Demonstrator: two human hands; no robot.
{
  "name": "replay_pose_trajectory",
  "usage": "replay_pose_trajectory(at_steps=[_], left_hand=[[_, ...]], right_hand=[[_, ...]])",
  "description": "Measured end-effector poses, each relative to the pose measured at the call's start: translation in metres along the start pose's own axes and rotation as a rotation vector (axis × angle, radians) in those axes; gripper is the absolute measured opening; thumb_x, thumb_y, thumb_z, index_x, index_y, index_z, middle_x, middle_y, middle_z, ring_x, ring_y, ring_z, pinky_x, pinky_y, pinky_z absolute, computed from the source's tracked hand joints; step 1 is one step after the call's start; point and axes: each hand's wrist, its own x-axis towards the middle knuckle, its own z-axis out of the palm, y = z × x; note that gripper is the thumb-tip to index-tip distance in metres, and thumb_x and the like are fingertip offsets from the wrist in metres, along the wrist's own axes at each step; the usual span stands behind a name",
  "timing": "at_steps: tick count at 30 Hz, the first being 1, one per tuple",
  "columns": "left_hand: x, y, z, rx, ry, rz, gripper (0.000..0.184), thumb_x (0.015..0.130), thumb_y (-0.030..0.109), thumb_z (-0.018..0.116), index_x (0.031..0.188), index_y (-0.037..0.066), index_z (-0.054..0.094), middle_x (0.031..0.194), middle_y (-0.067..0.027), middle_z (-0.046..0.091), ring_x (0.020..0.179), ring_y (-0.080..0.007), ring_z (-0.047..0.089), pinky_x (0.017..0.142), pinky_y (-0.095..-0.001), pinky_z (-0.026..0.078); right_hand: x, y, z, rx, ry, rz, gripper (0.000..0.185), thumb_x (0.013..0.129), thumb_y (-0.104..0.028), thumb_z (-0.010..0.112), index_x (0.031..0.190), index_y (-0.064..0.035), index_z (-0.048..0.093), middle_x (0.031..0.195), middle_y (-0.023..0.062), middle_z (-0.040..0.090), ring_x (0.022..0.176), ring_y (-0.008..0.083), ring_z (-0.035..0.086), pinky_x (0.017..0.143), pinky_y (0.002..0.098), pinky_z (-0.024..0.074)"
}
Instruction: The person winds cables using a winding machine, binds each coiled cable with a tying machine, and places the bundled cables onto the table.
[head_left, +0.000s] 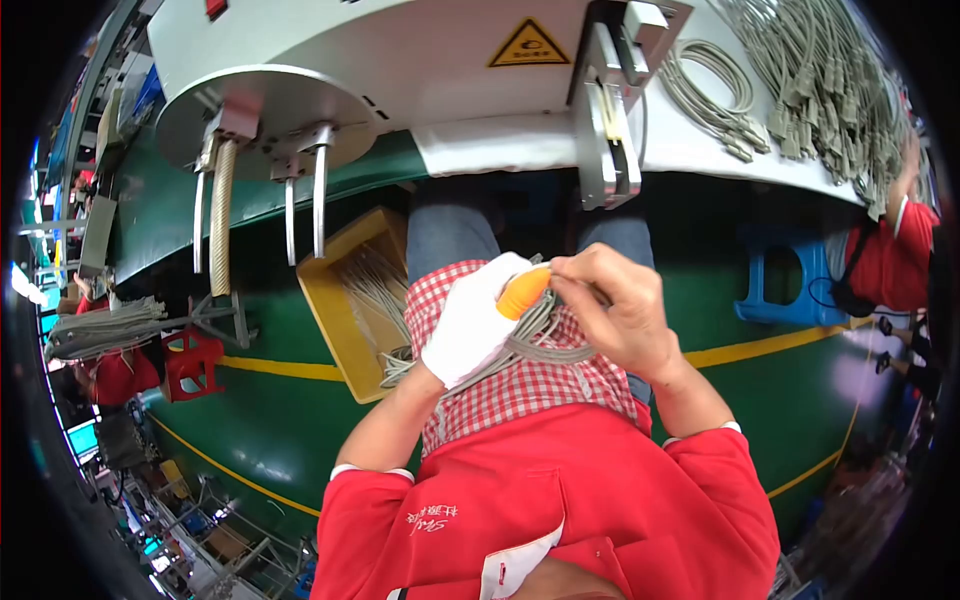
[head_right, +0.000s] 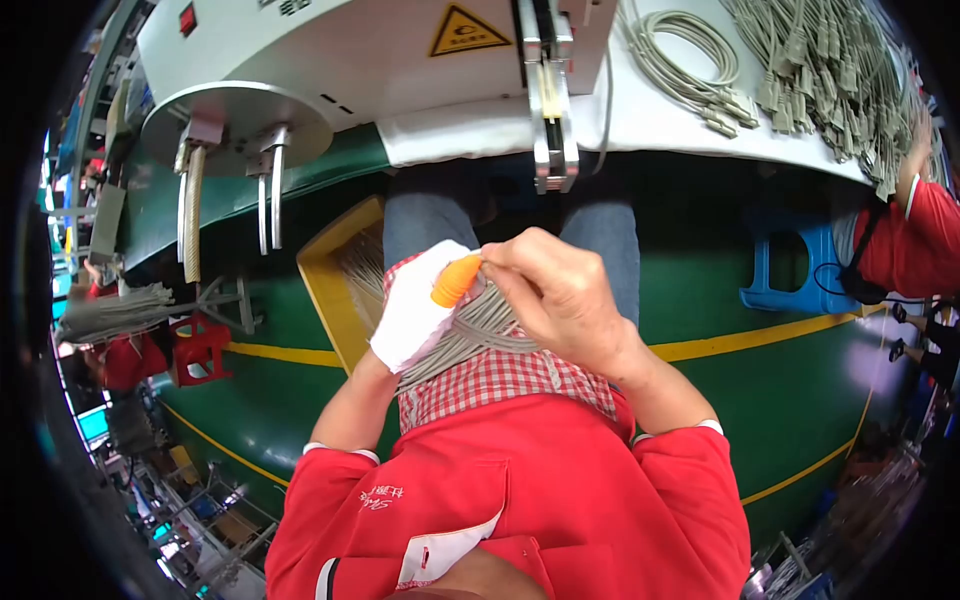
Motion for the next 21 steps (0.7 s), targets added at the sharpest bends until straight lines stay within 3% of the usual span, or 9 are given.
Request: replay_pose_trajectory(at_steps=[2, 3, 4, 5, 7, 11, 15, 19, 21], left_hand=[[0.018, 0.026, 0.002, 0.019, -0.029, 0.072, 0.015, 0.089, 0.008, 0.059, 0.104, 0.004, 0.059, 0.083, -0.001, 0.058, 0.08, -0.0096, 0.055, 0.072, -0.0235, 0.045], [0.033, 0.03, 0.01, -0.029, 0.085, 0.347, 0.021, 0.091, 0.013, 0.058, 0.111, 0.006, 0.055, 0.081, -0.0004, 0.056, 0.07, -0.0076, 0.053, 0.064, -0.021, 0.044], [0.04, 0.05, 0.001, -0.269, -0.049, 0.057, 0.029, 0.094, 0.022, 0.06, 0.116, 0.006, 0.05, 0.092, -0.0009, 0.054, 0.079, -0.0093, 0.053, 0.072, -0.0234, 0.044], [0.052, 0.06, 0.0, -0.266, -0.046, 0.018, 0.031, 0.093, 0.018, 0.061, 0.118, 0.006, 0.046, 0.091, -0.0029, 0.055, 0.079, -0.0084, 0.053, 0.071, -0.023, 0.044], [0.086, 0.063, 0.006, -0.129, 0.059, 0.156, 0.029, 0.092, 0.014, 0.06, 0.115, 0.004, 0.045, 0.088, -0.0038, 0.057, 0.076, -0.0085, 0.054, 0.068, -0.0229, 0.045], [0.15, 0.036, 0.016, 0.001, 0.352, 0.321, 0.021, 0.089, 0.007, 0.059, 0.105, 0.001, 0.047, 0.087, -0.0086, 0.06, 0.076, -0.0148, 0.057, 0.07, -0.0291, 0.048], [0.15, 0.046, 0.018, -0.068, 0.318, 0.146, 0.02, 0.087, 0.004, 0.06, 0.101, 0.001, 0.046, 0.085, -0.0121, 0.059, 0.076, -0.0185, 0.058, 0.07, -0.0296, 0.047], [0.154, 0.036, 0.021, -0.023, 0.334, 0.304, 0.021, 0.087, 0.004, 0.059, 0.101, 0.002, 0.044, 0.086, -0.0103, 0.058, 0.078, -0.0167, 0.057, 0.07, -0.0285, 0.048], [0.155, 0.038, 0.022, -0.036, 0.328, 0.292, 0.021, 0.087, 0.003, 0.059, 0.101, 0.002, 0.044, 0.086, -0.0096, 0.058, 0.078, -0.0165, 0.057, 0.07, -0.0285, 0.048]], right_hand=[[0.006, -0.009, -0.021, 0.04, 0.067, 0.065, 0.009, 0.081, 0.004, 0.069, 0.087, 0.0033, 0.062, 0.071, 0.0071, 0.06, 0.058, 0.0096, 0.054, 0.05, 0.0247, 0.0418], [0.013, -0.008, -0.03, 0.026, 0.124, 0.044, 0.008, 0.082, 0.002, 0.068, 0.086, 0.0034, 0.062, 0.072, 0.0064, 0.059, 0.058, 0.0074, 0.053, 0.049, 0.024, 0.0404], [0.02, -0.004, -0.038, 0.04, 0.174, 0.139, 0.008, 0.083, 0.001, 0.067, 0.086, 0.0033, 0.061, 0.073, 0.0062, 0.06, 0.06, 0.0068, 0.053, 0.051, 0.0232, 0.0414], [0.028, 0.002, -0.046, 0.055, 0.226, 0.231, 0.008, 0.084, -0.001, 0.067, 0.087, 0.0032, 0.06, 0.074, 0.006, 0.061, 0.061, 0.0062, 0.053, 0.053, 0.0224, 0.0424], [0.059, 0.021, -0.055, 0.255, 0.275, 0.217, 0.011, 0.086, -0.005, 0.065, 0.089, 0.0032, 0.059, 0.078, 0.0061, 0.064, 0.069, 0.0069, 0.057, 0.062, 0.0219, 0.0457], [0.098, 0.073, -0.048, 0.133, 0.374, 0.206, 0.018, 0.083, -0.009, 0.068, 0.091, 0.0033, 0.058, 0.078, 0.0107, 0.067, 0.075, 0.0127, 0.064, 0.068, 0.0261, 0.049], [0.103, 0.078, -0.045, 0.221, 0.361, 0.213, 0.018, 0.086, -0.008, 0.067, 0.093, 0.0022, 0.055, 0.077, 0.0083, 0.066, 0.071, 0.0087, 0.061, 0.064, 0.0222, 0.0477], [0.105, 0.083, -0.045, 0.186, 0.345, 0.189, 0.017, 0.088, -0.007, 0.066, 0.095, 0.0023, 0.053, 0.078, 0.0071, 0.066, 0.07, 0.0066, 0.059, 0.062, 0.0201, 0.0466], [0.105, 0.08, -0.044, 0.238, 0.38, 0.202, 0.018, 0.083, -0.008, 0.069, 0.09, 0.0026, 0.057, 0.074, 0.0116, 0.067, 0.07, 0.0131, 0.064, 0.066, 0.0263, 0.0489]])
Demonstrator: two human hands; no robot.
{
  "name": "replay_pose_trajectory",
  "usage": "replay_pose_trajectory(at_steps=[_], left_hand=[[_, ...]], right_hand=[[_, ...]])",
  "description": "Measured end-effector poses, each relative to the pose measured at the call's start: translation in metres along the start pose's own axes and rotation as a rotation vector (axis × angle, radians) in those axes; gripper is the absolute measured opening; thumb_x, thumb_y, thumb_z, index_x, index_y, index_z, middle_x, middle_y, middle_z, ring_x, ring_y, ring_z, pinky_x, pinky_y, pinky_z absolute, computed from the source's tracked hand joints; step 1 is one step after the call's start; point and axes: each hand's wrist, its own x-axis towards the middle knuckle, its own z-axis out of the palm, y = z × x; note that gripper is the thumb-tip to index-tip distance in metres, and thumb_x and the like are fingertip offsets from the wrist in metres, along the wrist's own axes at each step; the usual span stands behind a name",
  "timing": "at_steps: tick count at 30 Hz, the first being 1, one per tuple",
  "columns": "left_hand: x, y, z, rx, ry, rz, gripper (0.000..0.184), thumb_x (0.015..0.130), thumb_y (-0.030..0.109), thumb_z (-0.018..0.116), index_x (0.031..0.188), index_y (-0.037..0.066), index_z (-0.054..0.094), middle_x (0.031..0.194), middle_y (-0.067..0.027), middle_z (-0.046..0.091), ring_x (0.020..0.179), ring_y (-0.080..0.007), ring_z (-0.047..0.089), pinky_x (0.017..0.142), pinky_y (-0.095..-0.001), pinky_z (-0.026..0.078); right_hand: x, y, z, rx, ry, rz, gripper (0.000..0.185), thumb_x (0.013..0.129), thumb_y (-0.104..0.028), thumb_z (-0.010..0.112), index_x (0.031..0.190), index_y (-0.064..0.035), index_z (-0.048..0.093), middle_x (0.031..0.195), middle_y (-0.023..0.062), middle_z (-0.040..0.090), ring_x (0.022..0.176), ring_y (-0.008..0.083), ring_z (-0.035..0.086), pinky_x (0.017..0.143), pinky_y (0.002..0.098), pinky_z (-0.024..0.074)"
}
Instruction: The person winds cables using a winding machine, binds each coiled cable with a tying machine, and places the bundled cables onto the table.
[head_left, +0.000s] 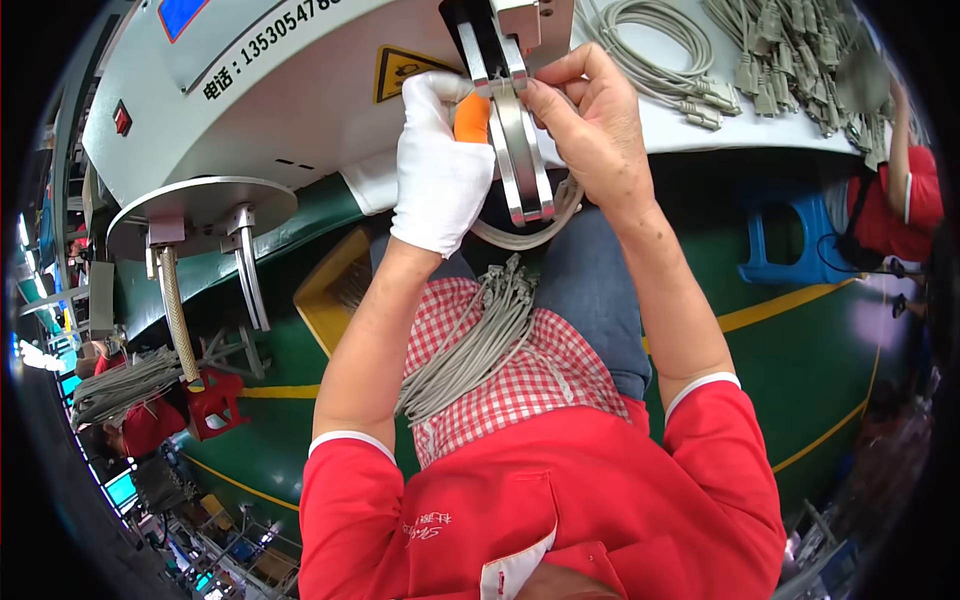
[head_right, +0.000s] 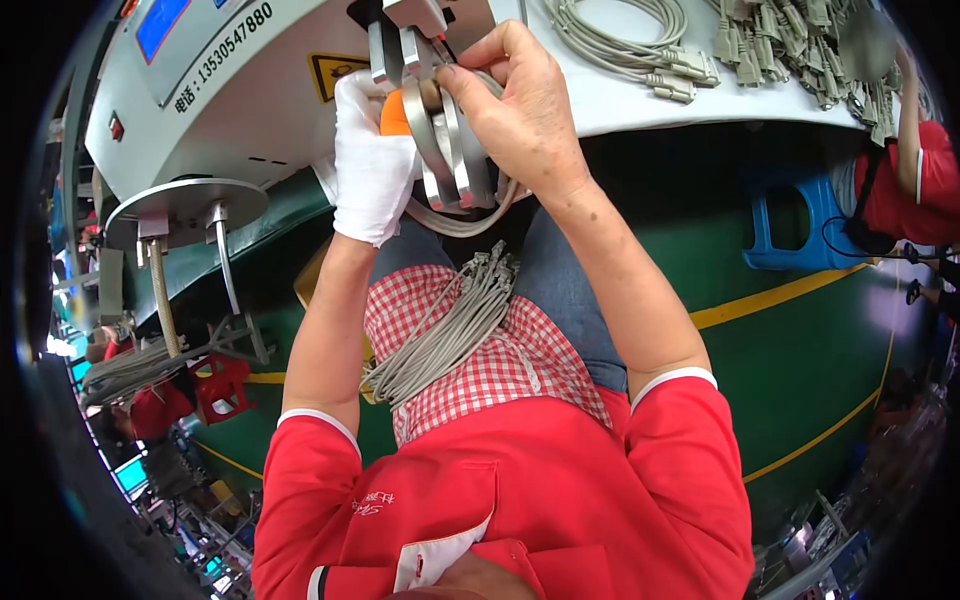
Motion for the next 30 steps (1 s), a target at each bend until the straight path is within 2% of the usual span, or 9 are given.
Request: replay_pose_trajectory(at_steps=[3, 9, 10, 14, 16, 18, 20, 22, 30], left_hand=[[0.0, 0.007, -0.002, -0.041, -0.015, -0.112, 0.022, 0.086, 0.002, 0.058, 0.102, 0.003, 0.044, 0.088, -0.0104, 0.06, 0.079, -0.0185, 0.06, 0.072, -0.0297, 0.048], [-0.012, 0.019, -0.02, 0.185, -0.092, 0.074, 0.022, 0.086, 0.002, 0.058, 0.107, 0.003, 0.051, 0.095, -0.0144, 0.063, 0.085, -0.0236, 0.064, 0.077, -0.0323, 0.051], [-0.022, 0.028, -0.027, 0.189, -0.147, 0.057, 0.022, 0.086, 0.001, 0.058, 0.108, 0.003, 0.052, 0.096, -0.0142, 0.063, 0.087, -0.0241, 0.064, 0.078, -0.0326, 0.051], [-0.048, 0.051, -0.05, 0.67, -0.325, 0.667, 0.039, 0.076, 0.003, 0.066, 0.114, 0.007, 0.061, 0.102, -0.0113, 0.063, 0.086, -0.0302, 0.062, 0.075, -0.0363, 0.05], [-0.06, 0.065, -0.053, 0.766, -0.486, 0.654, 0.04, 0.072, 0.01, 0.067, 0.112, 0.008, 0.062, 0.102, -0.0102, 0.063, 0.084, -0.0294, 0.061, 0.072, -0.0368, 0.049], [-0.068, 0.066, -0.057, 0.711, -0.491, 0.796, 0.032, 0.074, 0.014, 0.065, 0.105, 0.007, 0.063, 0.096, -0.0084, 0.063, 0.08, -0.028, 0.06, 0.068, -0.0379, 0.047], [-0.074, 0.075, -0.061, 0.736, -0.758, 0.683, 0.026, 0.072, 0.015, 0.066, 0.097, 0.008, 0.062, 0.09, -0.006, 0.062, 0.075, -0.0267, 0.058, 0.064, -0.0386, 0.045], [-0.089, 0.062, -0.063, 0.719, -0.664, 0.888, 0.028, 0.067, 0.016, 0.068, 0.093, 0.009, 0.06, 0.086, -0.0041, 0.061, 0.072, -0.0238, 0.057, 0.06, -0.0362, 0.043], [-0.107, 0.058, -0.068, 0.396, -0.69, 0.664, 0.043, 0.067, 0.006, 0.073, 0.107, 0.009, 0.059, 0.092, -0.0086, 0.062, 0.08, -0.031, 0.06, 0.068, -0.0399, 0.047]], right_hand=[[0.0, 0.001, 0.0, 0.031, -0.024, 0.045, 0.019, 0.084, -0.009, 0.069, 0.091, 0.0014, 0.055, 0.074, 0.01, 0.066, 0.066, 0.0118, 0.061, 0.062, 0.0256, 0.0471], [-0.01, -0.024, -0.016, 0.272, -0.19, 0.313, 0.018, 0.088, -0.012, 0.064, 0.093, -0.0035, 0.05, 0.067, 0.0006, 0.055, 0.053, 0.0024, 0.043, 0.042, 0.0183, 0.0293], [-0.016, -0.029, -0.025, 0.245, -0.249, 0.332, 0.017, 0.088, -0.012, 0.064, 0.093, -0.0038, 0.05, 0.068, 0.0012, 0.057, 0.055, 0.003, 0.046, 0.045, 0.019, 0.0327], [-0.051, -0.054, -0.044, 0.248, -0.452, 0.293, 0.017, 0.087, -0.006, 0.065, 0.093, -0.0032, 0.05, 0.077, 0.0035, 0.061, 0.068, 0.0062, 0.055, 0.06, 0.0219, 0.0449], [-0.065, -0.072, -0.048, 0.149, -0.514, 0.342, 0.016, 0.085, -0.004, 0.066, 0.09, -0.0023, 0.051, 0.079, 0.0037, 0.061, 0.069, 0.0084, 0.056, 0.063, 0.0248, 0.0479], [-0.077, -0.071, -0.05, 0.049, -0.618, 0.078, 0.017, 0.081, -0.004, 0.069, 0.085, 0.0006, 0.053, 0.08, 0.0067, 0.062, 0.076, 0.0148, 0.061, 0.074, 0.0297, 0.0517], [-0.085, -0.093, -0.052, -0.039, -0.753, 0.152, 0.018, 0.081, -0.006, 0.069, 0.086, 0.001, 0.054, 0.08, 0.0101, 0.063, 0.079, 0.0168, 0.064, 0.076, 0.0294, 0.052], [-0.089, -0.102, -0.054, -0.036, -0.817, 0.112, 0.02, 0.081, -0.008, 0.07, 0.086, 0.0006, 0.053, 0.081, 0.0122, 0.064, 0.079, 0.0201, 0.066, 0.072, 0.0312, 0.052], [-0.087, -0.092, -0.051, 0.095, -0.917, 0.171, 0.022, 0.082, -0.01, 0.072, 0.084, -0.0001, 0.053, 0.08, 0.0072, 0.063, 0.075, 0.0115, 0.062, 0.064, 0.0273, 0.0484]])
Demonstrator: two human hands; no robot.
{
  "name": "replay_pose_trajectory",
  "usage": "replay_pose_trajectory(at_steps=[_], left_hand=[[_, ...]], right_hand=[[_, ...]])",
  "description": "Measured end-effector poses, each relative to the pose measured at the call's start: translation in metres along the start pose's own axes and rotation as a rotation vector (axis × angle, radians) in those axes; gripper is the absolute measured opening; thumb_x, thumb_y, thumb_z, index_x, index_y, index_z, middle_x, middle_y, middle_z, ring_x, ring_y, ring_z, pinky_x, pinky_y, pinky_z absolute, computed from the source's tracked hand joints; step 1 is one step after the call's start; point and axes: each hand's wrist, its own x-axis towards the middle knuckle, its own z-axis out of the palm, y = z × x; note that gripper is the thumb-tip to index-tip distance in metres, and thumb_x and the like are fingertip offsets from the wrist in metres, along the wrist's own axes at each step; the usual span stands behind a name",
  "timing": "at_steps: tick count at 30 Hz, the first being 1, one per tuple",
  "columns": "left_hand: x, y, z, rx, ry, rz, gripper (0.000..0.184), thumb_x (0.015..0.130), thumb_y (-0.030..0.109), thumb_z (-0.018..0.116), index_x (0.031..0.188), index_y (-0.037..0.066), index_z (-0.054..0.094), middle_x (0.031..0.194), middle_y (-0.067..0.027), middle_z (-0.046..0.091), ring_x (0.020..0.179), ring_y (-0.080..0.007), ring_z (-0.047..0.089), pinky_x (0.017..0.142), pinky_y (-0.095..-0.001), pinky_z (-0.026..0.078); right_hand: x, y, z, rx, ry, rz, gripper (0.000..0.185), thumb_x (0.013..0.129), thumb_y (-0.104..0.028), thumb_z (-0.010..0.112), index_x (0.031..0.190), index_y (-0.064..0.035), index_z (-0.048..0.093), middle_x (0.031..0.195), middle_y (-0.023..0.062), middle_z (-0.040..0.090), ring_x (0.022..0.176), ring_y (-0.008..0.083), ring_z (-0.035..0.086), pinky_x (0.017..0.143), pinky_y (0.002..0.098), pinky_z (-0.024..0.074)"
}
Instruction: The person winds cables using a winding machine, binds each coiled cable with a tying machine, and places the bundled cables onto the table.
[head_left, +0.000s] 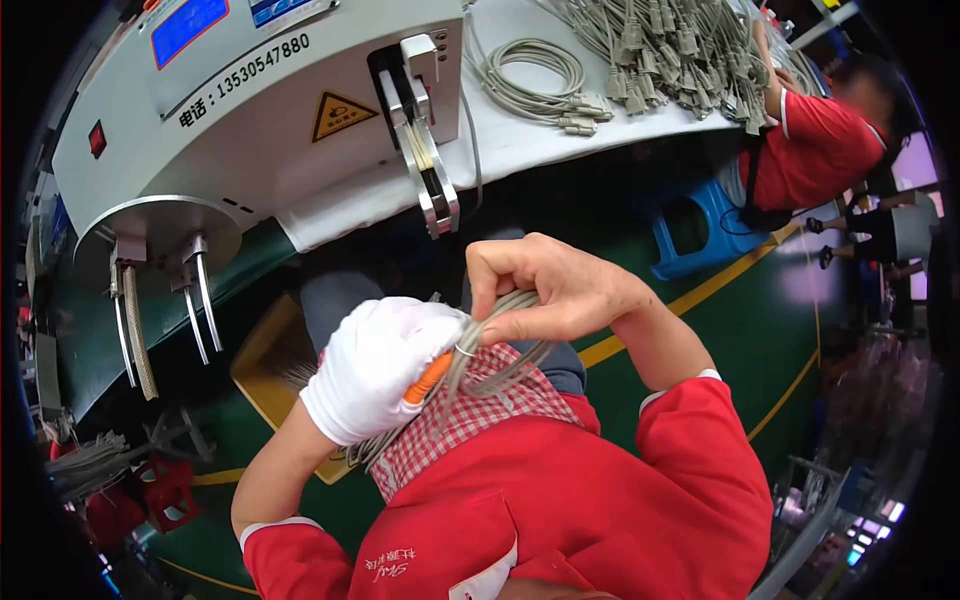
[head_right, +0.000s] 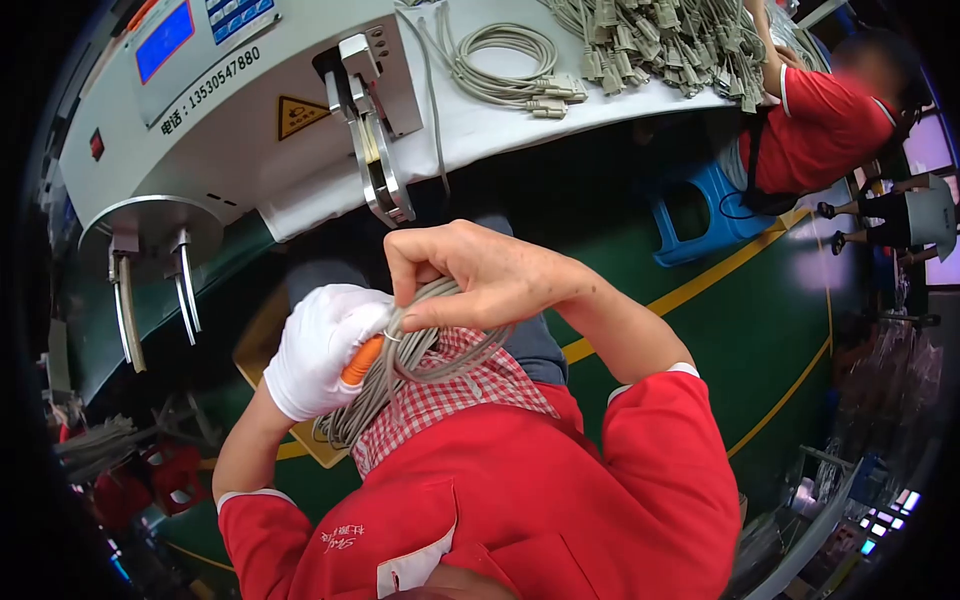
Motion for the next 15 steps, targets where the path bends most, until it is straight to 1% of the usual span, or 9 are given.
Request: replay_pose_trajectory(at_steps=[2, 3, 6, 7, 10, 11, 14, 15], left_hand=[[-0.003, 0.003, 0.006, -0.145, -0.013, -0.039, 0.043, 0.067, 0.004, 0.072, 0.108, 0.01, 0.059, 0.092, -0.0087, 0.062, 0.08, -0.0319, 0.06, 0.069, -0.0399, 0.047], [-0.006, 0.003, 0.009, -0.214, 0.001, -0.042, 0.042, 0.068, 0.003, 0.072, 0.108, 0.01, 0.059, 0.092, -0.0089, 0.061, 0.08, -0.0327, 0.059, 0.07, -0.0396, 0.047], [-0.013, 0.001, 0.021, -0.4, 0.046, -0.064, 0.042, 0.069, 0.001, 0.07, 0.108, 0.01, 0.059, 0.093, -0.0094, 0.06, 0.081, -0.0324, 0.058, 0.069, -0.0395, 0.046], [-0.013, 0.001, 0.023, -0.377, 0.043, -0.05, 0.039, 0.068, 0.001, 0.07, 0.104, 0.01, 0.058, 0.091, -0.0092, 0.057, 0.079, -0.032, 0.056, 0.068, -0.0401, 0.045], [-0.011, 0.002, 0.019, -0.299, -0.016, -0.052, 0.035, 0.067, 0.002, 0.07, 0.099, 0.01, 0.057, 0.086, -0.0088, 0.055, 0.077, -0.0314, 0.054, 0.067, -0.0399, 0.044], [-0.012, 0.002, 0.02, -0.282, -0.002, -0.052, 0.031, 0.067, 0.004, 0.07, 0.094, 0.01, 0.056, 0.083, -0.0089, 0.053, 0.076, -0.0307, 0.054, 0.065, -0.04, 0.044], [-0.01, -0.001, 0.018, -0.327, -0.069, -0.057, 0.024, 0.07, 0.004, 0.068, 0.09, 0.009, 0.055, 0.082, -0.0095, 0.054, 0.075, -0.0311, 0.054, 0.064, -0.039, 0.045], [-0.01, -0.001, 0.016, -0.398, -0.123, -0.117, 0.021, 0.071, 0.006, 0.067, 0.089, 0.008, 0.055, 0.08, -0.0102, 0.054, 0.075, -0.0316, 0.055, 0.064, -0.039, 0.045]], right_hand=[[0.001, 0.004, 0.0, 0.126, -0.023, 0.014, 0.022, 0.08, -0.011, 0.076, 0.083, -0.001, 0.056, 0.077, 0.0047, 0.062, 0.069, 0.0085, 0.059, 0.058, 0.0237, 0.0445], [0.002, 0.005, 0.0, 0.171, -0.037, 0.019, 0.024, 0.078, -0.008, 0.077, 0.083, -0.0002, 0.055, 0.077, 0.0059, 0.063, 0.068, 0.0089, 0.059, 0.056, 0.023, 0.0423], [0.004, 0.008, -0.003, 0.275, -0.134, 0.03, 0.021, 0.081, -0.008, 0.074, 0.085, -0.0013, 0.054, 0.081, 0.0032, 0.061, 0.076, 0.0068, 0.058, 0.066, 0.0234, 0.0466], [0.003, 0.009, -0.003, 0.318, -0.138, 0.088, 0.022, 0.081, -0.009, 0.075, 0.085, -0.0017, 0.055, 0.081, 0.0024, 0.061, 0.073, 0.0066, 0.056, 0.063, 0.0222, 0.0439], [0.004, 0.016, -0.003, 0.311, -0.19, 0.108, 0.023, 0.08, -0.01, 0.076, 0.084, -0.0021, 0.055, 0.081, 0.0021, 0.061, 0.072, 0.0062, 0.055, 0.061, 0.0223, 0.0424], [0.004, 0.015, -0.004, 0.258, -0.196, 0.113, 0.023, 0.08, -0.011, 0.076, 0.084, -0.0022, 0.055, 0.079, 0.0028, 0.062, 0.071, 0.0063, 0.056, 0.06, 0.0225, 0.0424], [0.008, 0.012, -0.004, 0.08, -0.209, 0.032, 0.021, 0.079, -0.009, 0.076, 0.082, -0.0015, 0.056, 0.077, 0.0058, 0.065, 0.065, 0.0093, 0.06, 0.053, 0.0232, 0.0417], [0.009, 0.011, -0.004, 0.057, -0.215, 0.044, 0.021, 0.079, -0.01, 0.076, 0.081, -0.0019, 0.057, 0.076, 0.0053, 0.065, 0.064, 0.01, 0.06, 0.052, 0.0234, 0.0413]])
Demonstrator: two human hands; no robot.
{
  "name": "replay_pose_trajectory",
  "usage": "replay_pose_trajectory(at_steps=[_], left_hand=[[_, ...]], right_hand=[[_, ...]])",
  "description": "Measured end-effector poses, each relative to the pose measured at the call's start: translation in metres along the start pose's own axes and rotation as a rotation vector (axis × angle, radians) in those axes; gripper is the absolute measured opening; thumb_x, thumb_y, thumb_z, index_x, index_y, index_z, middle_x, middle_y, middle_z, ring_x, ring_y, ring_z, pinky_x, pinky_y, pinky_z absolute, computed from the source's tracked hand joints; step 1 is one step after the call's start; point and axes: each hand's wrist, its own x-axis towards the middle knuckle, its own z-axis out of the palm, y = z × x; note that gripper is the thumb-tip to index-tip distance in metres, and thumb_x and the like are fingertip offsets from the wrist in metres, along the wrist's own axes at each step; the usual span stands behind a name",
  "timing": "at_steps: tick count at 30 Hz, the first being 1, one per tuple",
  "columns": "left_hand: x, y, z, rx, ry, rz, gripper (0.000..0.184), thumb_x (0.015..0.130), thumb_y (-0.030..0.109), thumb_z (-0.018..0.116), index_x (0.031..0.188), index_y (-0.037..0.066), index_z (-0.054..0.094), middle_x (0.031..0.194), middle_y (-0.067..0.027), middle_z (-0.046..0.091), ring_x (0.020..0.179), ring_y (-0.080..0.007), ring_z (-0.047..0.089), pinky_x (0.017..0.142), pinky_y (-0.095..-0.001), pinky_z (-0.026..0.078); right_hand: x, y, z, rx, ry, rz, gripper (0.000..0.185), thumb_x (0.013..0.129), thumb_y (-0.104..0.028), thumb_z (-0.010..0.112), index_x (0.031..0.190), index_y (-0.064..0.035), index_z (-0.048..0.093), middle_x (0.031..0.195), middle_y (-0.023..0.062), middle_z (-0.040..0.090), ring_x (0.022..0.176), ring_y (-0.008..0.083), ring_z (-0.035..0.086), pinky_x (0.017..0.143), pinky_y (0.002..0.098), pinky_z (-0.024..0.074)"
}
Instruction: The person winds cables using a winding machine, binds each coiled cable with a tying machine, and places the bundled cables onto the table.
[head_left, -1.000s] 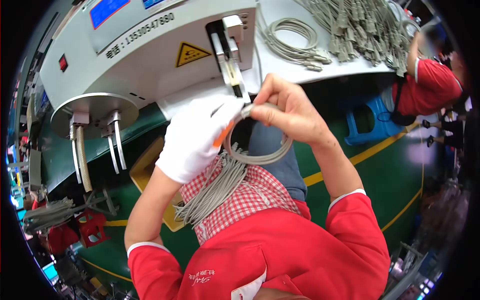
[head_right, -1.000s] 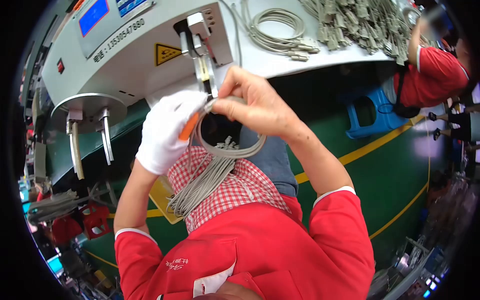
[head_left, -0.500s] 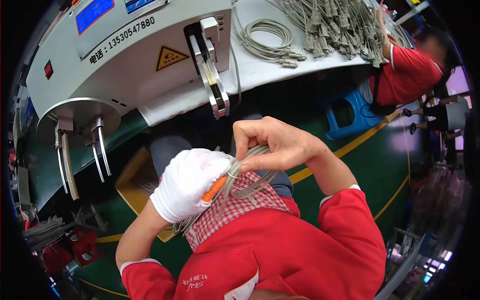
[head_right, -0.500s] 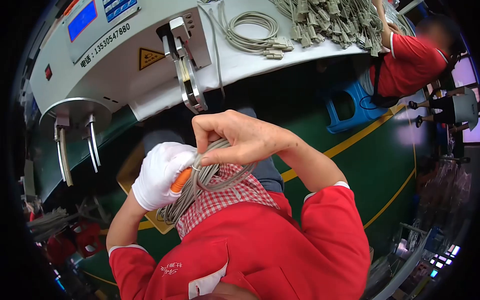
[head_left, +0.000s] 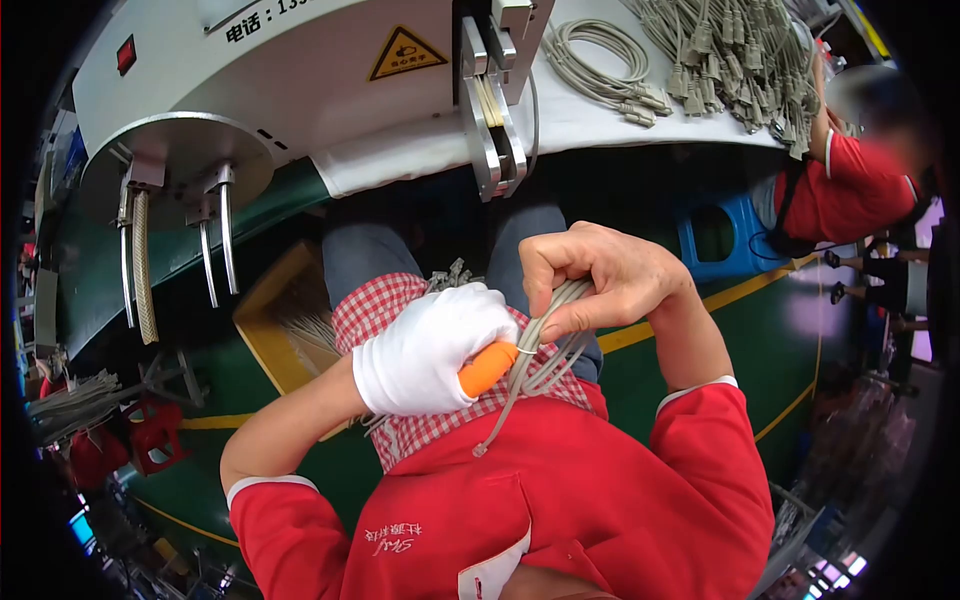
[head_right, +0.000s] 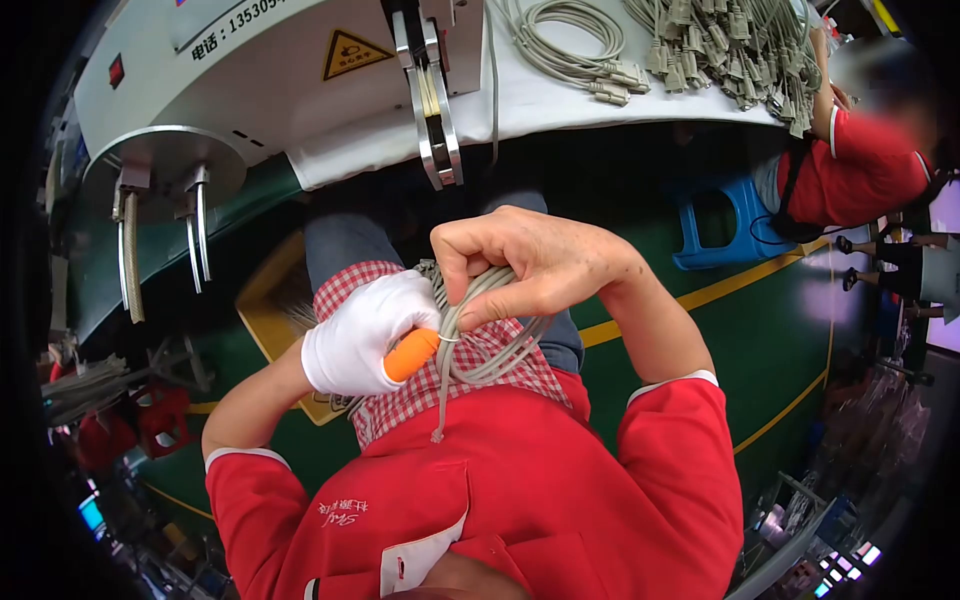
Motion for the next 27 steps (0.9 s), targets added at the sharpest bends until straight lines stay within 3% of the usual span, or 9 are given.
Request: replay_pose_trajectory(at_steps=[5, 7, 10, 13, 16, 19, 20, 24, 27], left_hand=[[0.002, 0.004, -0.009, -0.142, -0.122, -0.274, 0.012, 0.079, 0.013, 0.062, 0.083, 0.005, 0.053, 0.075, -0.0142, 0.056, 0.072, -0.0341, 0.058, 0.064, -0.039, 0.045], [0.001, -0.001, -0.008, -0.201, -0.095, -0.459, 0.015, 0.078, 0.014, 0.061, 0.083, 0.004, 0.052, 0.078, -0.0161, 0.059, 0.075, -0.0352, 0.059, 0.064, -0.039, 0.045], [-0.004, -0.015, -0.001, -0.168, -0.057, -0.478, 0.012, 0.08, 0.012, 0.058, 0.086, 0.003, 0.053, 0.082, -0.0172, 0.059, 0.076, -0.0331, 0.059, 0.065, -0.0372, 0.045], [-0.01, -0.018, -0.006, -0.492, -0.069, -0.544, 0.012, 0.084, 0.013, 0.057, 0.091, 0.004, 0.056, 0.083, -0.014, 0.06, 0.075, -0.0265, 0.06, 0.066, -0.0324, 0.046], [-0.021, -0.014, -0.027, -0.993, -0.043, -0.638, 0.017, 0.087, 0.014, 0.061, 0.101, 0.004, 0.06, 0.084, -0.0066, 0.06, 0.075, -0.0157, 0.058, 0.067, -0.0241, 0.046], [-0.012, -0.002, -0.013, -0.34, 0.204, -0.302, 0.025, 0.085, 0.021, 0.069, 0.103, 0.005, 0.064, 0.085, -0.004, 0.062, 0.073, -0.0122, 0.058, 0.067, -0.0232, 0.046], [-0.007, -0.005, -0.012, 0.039, 0.202, -0.14, 0.034, 0.075, 0.018, 0.077, 0.105, 0.007, 0.065, 0.081, -0.0066, 0.062, 0.07, -0.0213, 0.06, 0.066, -0.0282, 0.048], [0.001, -0.006, -0.01, 0.314, 0.051, 0.068, 0.032, 0.066, 0.014, 0.076, 0.096, 0.009, 0.065, 0.073, -0.0061, 0.061, 0.07, -0.0311, 0.061, 0.063, -0.0366, 0.048], [0.002, -0.004, -0.014, 0.331, -0.067, 0.144, 0.025, 0.066, 0.012, 0.074, 0.089, 0.01, 0.063, 0.071, -0.006, 0.06, 0.068, -0.0293, 0.06, 0.061, -0.0381, 0.047]], right_hand=[[0.003, -0.013, 0.004, -0.238, 0.024, 0.01, 0.021, 0.078, -0.013, 0.076, 0.078, -0.0035, 0.058, 0.07, 0.0043, 0.064, 0.056, 0.0156, 0.061, 0.045, 0.0256, 0.0384], [0.003, -0.019, 0.015, -0.645, 0.093, -0.083, 0.019, 0.075, -0.009, 0.075, 0.076, -0.0052, 0.057, 0.067, 0.0053, 0.062, 0.052, 0.0213, 0.059, 0.044, 0.0293, 0.0399], [0.002, -0.022, 0.035, -1.039, 0.16, -0.115, 0.019, 0.073, -0.006, 0.069, 0.08, -0.0048, 0.051, 0.064, 0.0064, 0.058, 0.056, 0.0262, 0.06, 0.046, 0.0362, 0.0436], [-0.002, -0.004, 0.022, -0.718, 0.201, -0.148, 0.019, 0.074, -0.007, 0.07, 0.081, -0.0048, 0.052, 0.068, 0.0079, 0.06, 0.058, 0.0271, 0.06, 0.047, 0.0344, 0.0442], [-0.014, 0.01, 0.005, -0.064, 0.183, -0.027, 0.02, 0.079, -0.005, 0.072, 0.087, -0.0016, 0.054, 0.074, 0.0056, 0.062, 0.06, 0.013, 0.061, 0.051, 0.0242, 0.0431], [-0.013, 0.054, 0.009, 0.524, 0.205, -0.107, 0.03, 0.077, -0.004, 0.075, 0.092, 0.001, 0.05, 0.078, 0.0072, 0.061, 0.064, 0.0084, 0.058, 0.051, 0.0199, 0.0427], [-0.008, 0.064, 0.011, 0.66, 0.175, -0.134, 0.032, 0.075, -0.004, 0.076, 0.093, 0.0011, 0.049, 0.078, 0.0076, 0.06, 0.063, 0.0084, 0.058, 0.051, 0.0196, 0.0427], [0.014, 0.088, 0.028, 0.953, 0.072, -0.151, 0.038, 0.071, -0.004, 0.077, 0.092, 0.0004, 0.047, 0.072, 0.0085, 0.059, 0.055, 0.0085, 0.056, 0.046, 0.0185, 0.0402], [0.018, 0.097, 0.028, 1.02, -0.036, -0.137, 0.037, 0.07, -0.002, 0.077, 0.092, 0.0002, 0.048, 0.074, 0.0092, 0.06, 0.057, 0.0082, 0.056, 0.047, 0.0184, 0.0406]])
